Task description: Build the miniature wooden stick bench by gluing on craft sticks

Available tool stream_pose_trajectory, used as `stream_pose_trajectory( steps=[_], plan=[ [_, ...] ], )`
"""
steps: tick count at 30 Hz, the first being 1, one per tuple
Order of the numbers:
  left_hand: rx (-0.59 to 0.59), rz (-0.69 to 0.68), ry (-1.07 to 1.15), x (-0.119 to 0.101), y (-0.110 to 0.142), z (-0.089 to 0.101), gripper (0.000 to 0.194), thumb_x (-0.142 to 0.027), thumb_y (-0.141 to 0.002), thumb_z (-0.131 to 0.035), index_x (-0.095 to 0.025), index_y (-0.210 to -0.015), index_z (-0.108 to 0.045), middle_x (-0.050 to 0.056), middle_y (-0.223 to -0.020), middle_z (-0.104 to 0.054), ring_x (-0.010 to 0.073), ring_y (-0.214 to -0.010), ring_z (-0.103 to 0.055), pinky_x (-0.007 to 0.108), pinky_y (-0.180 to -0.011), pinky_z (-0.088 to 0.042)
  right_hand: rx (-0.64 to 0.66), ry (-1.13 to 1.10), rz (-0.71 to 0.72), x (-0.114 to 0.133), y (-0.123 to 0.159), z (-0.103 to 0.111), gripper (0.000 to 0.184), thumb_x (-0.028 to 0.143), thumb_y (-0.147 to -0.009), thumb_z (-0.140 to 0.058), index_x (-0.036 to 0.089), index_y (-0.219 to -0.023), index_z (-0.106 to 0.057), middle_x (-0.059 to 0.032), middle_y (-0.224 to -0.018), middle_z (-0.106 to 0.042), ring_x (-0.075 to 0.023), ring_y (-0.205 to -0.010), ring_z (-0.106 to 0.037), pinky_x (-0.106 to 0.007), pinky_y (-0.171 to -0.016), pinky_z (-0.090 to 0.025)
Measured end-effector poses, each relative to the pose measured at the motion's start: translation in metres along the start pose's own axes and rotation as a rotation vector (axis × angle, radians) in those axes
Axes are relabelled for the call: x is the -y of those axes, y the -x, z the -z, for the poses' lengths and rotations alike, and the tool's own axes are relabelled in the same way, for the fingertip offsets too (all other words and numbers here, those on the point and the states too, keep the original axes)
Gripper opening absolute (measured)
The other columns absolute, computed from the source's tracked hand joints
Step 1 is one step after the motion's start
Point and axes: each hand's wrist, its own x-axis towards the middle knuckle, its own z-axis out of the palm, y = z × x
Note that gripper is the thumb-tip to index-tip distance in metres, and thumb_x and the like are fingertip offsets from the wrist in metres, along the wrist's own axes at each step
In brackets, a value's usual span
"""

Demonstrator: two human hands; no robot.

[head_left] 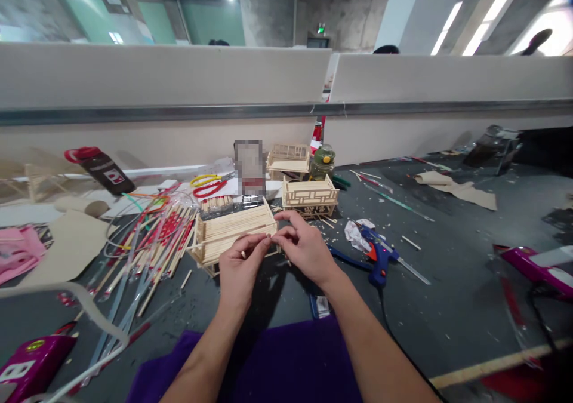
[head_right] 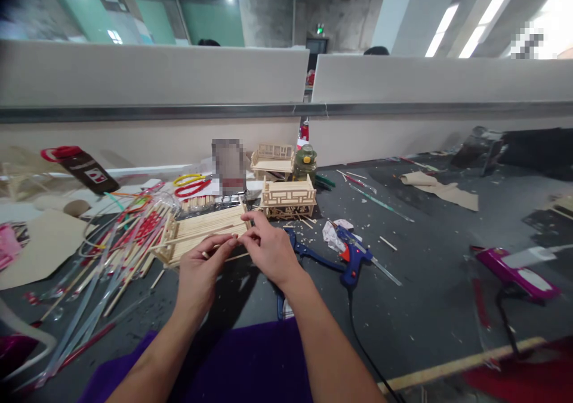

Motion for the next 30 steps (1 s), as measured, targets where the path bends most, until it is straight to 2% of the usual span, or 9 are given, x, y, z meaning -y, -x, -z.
stream_pose_trajectory(
  steps=[5, 8, 13, 18, 20, 22, 30],
  plan=[
    [-0.063, -0.186, -0.235, 0.006, -0.004, 0.001, 0.018, -0.035, -0.074, -0.072, -0.020, -0.082, -0.078, 0.004, -0.079, -0.070, 0.0176, -0.075, -0.063, 0.028, -0.068, -0.050, -0.213, 0.021, 0.005, -0.002, -0.003, 0.007, 0.023, 0.025, -0.088, -0.055, 0.022, -0.110, -0.060, 0.0002, -0.081, -0.072, -0.0141, -0.065, -0.065, -0.025, -0.066, -0.048],
    [-0.119, -0.254, -0.317, 0.007, -0.004, 0.000, 0.017, -0.036, -0.075, -0.071, -0.022, -0.081, -0.079, 0.003, -0.076, -0.067, 0.0166, -0.073, -0.062, 0.026, -0.064, -0.049, -0.268, 0.000, 0.008, -0.002, -0.003, 0.007, 0.020, 0.025, -0.088, -0.054, 0.022, -0.106, -0.062, -0.0001, -0.080, -0.072, -0.0140, -0.064, -0.066, -0.024, -0.063, -0.048],
    [-0.103, -0.278, -0.375, 0.006, -0.003, -0.002, 0.019, -0.034, -0.079, -0.068, -0.021, -0.085, -0.079, 0.001, -0.068, -0.066, 0.0150, -0.065, -0.061, 0.025, -0.061, -0.047, -0.261, 0.012, -0.026, -0.006, -0.005, 0.004, 0.022, 0.025, -0.087, -0.054, 0.022, -0.106, -0.063, 0.0005, -0.079, -0.071, -0.0130, -0.061, -0.062, -0.024, -0.065, -0.047],
    [-0.115, -0.166, -0.304, 0.008, -0.004, -0.005, 0.020, -0.035, -0.076, -0.070, -0.020, -0.084, -0.079, 0.004, -0.079, -0.076, 0.0192, -0.073, -0.069, 0.030, -0.071, -0.053, -0.236, 0.023, -0.082, -0.011, -0.010, 0.008, 0.020, 0.023, -0.080, -0.062, 0.021, -0.100, -0.065, 0.0001, -0.090, -0.071, -0.0098, -0.056, -0.051, -0.022, -0.060, -0.044],
    [-0.122, -0.118, -0.285, 0.008, -0.004, -0.006, 0.023, -0.038, -0.074, -0.071, -0.019, -0.084, -0.079, 0.003, -0.074, -0.076, 0.0179, -0.063, -0.066, 0.029, -0.063, -0.052, -0.245, 0.012, -0.092, -0.009, -0.010, 0.010, 0.012, 0.028, -0.080, -0.065, 0.020, -0.088, -0.066, 0.0018, -0.079, -0.067, -0.0097, -0.054, -0.048, -0.022, -0.055, -0.040],
    [-0.127, -0.103, -0.281, 0.007, -0.003, -0.006, 0.025, -0.040, -0.074, -0.071, -0.018, -0.085, -0.079, 0.002, -0.068, -0.074, 0.0156, -0.055, -0.062, 0.027, -0.056, -0.049, -0.230, -0.014, -0.084, -0.005, -0.008, 0.010, 0.015, 0.034, -0.083, -0.064, 0.019, -0.079, -0.066, 0.0033, -0.066, -0.061, -0.0105, -0.054, -0.048, -0.021, -0.054, -0.039],
    [-0.100, -0.244, -0.312, 0.009, 0.002, -0.006, 0.022, -0.035, -0.079, -0.068, -0.017, -0.088, -0.077, 0.002, -0.074, -0.074, 0.0154, -0.065, -0.065, 0.026, -0.066, -0.051, -0.062, 0.122, 0.017, 0.005, -0.001, -0.001, 0.009, 0.025, -0.084, -0.066, 0.021, -0.084, -0.074, 0.0053, -0.059, -0.057, -0.0104, -0.056, -0.051, -0.020, -0.057, -0.036]
  ],
)
